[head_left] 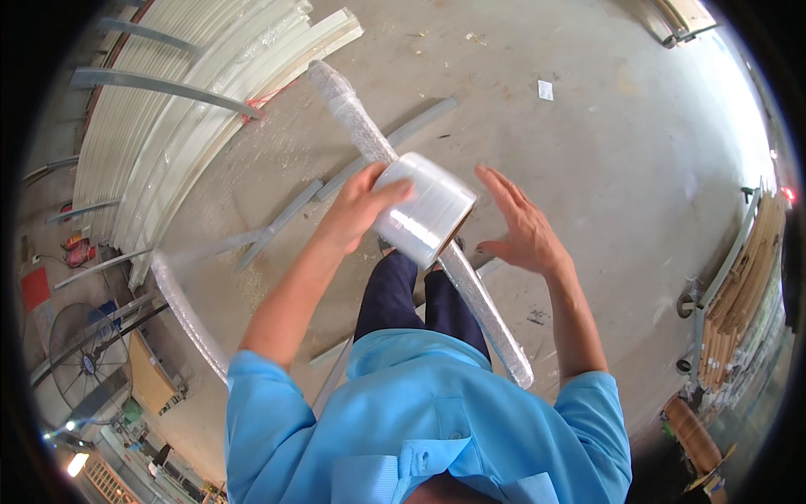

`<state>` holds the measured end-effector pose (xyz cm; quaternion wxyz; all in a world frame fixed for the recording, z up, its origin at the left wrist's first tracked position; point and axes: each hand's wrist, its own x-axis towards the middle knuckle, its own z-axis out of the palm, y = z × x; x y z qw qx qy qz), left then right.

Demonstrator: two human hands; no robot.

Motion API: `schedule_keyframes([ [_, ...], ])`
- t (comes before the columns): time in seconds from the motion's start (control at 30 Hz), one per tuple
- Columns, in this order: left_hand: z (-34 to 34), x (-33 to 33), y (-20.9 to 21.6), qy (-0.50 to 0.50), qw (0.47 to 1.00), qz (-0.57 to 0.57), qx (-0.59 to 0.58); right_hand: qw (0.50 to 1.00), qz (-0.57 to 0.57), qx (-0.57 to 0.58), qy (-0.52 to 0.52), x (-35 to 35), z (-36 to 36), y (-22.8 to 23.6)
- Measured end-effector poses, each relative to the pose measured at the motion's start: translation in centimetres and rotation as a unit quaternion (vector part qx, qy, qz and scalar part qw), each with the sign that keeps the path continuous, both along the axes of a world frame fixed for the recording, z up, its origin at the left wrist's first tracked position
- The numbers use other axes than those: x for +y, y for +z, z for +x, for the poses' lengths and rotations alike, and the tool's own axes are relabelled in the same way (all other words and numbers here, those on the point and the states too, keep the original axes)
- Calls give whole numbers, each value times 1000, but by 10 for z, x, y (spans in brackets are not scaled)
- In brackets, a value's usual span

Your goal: The person wraps a long metal profile with bubble wrap and secures it with clear plastic tape. They rotate the profile and apply multiple layers of tape to ensure the bubble wrap stays in place.

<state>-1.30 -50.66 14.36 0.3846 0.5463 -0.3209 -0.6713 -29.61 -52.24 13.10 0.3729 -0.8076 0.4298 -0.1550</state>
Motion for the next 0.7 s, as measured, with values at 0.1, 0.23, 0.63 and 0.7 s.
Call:
schedule_keyframes([
  [0.1,-30,-56,-9,-46,998,43,31,956,-270,114,12,-11,24,25],
  [0.23,-39,-90,-34,-125,992,-1,16,954,-272,83,-97,-45,24,-32],
  [0.63,73,78,-190,-324,889,-133,-294,943,333,21,-7,25,81,-230],
  [0.7,76,84,-181,-341,878,-143,-303,896,443,20,10,26,87,-223],
])
